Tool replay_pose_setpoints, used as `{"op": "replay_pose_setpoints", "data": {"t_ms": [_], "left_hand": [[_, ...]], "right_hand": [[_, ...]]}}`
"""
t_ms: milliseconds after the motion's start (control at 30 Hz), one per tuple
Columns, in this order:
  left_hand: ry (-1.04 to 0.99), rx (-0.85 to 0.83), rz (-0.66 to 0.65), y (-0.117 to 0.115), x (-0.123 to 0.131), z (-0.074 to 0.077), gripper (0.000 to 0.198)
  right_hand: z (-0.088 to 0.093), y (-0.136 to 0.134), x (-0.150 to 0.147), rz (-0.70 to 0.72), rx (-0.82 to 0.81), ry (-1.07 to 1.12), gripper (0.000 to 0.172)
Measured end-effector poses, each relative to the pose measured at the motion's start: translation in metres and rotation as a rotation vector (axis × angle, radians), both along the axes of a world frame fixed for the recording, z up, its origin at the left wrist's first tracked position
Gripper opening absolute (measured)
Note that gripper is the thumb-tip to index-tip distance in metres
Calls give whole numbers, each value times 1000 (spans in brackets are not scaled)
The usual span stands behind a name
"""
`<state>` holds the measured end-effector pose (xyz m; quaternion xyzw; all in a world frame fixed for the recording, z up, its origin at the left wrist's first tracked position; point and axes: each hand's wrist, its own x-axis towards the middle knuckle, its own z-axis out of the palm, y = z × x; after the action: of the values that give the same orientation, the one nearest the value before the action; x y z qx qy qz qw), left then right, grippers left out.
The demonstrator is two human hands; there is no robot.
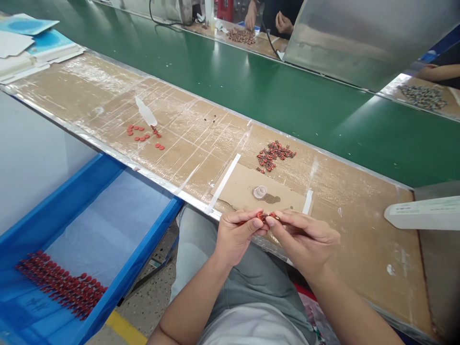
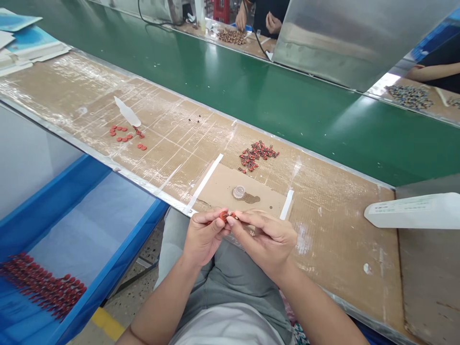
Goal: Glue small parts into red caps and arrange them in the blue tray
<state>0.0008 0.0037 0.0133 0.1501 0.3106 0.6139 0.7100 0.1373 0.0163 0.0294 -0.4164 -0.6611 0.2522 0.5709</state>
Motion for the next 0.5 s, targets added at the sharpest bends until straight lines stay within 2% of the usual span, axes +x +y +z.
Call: {"op": "replay_pose_setpoints", "data": {"t_ms": [333, 500], "left_hand": [[52, 75, -1, -3, 3, -1, 21], [39, 68, 3, -3, 7, 0, 23]], "right_hand": [[3, -1, 5, 23, 6, -2, 31], [5, 0, 7, 33, 20, 13, 37]]}}
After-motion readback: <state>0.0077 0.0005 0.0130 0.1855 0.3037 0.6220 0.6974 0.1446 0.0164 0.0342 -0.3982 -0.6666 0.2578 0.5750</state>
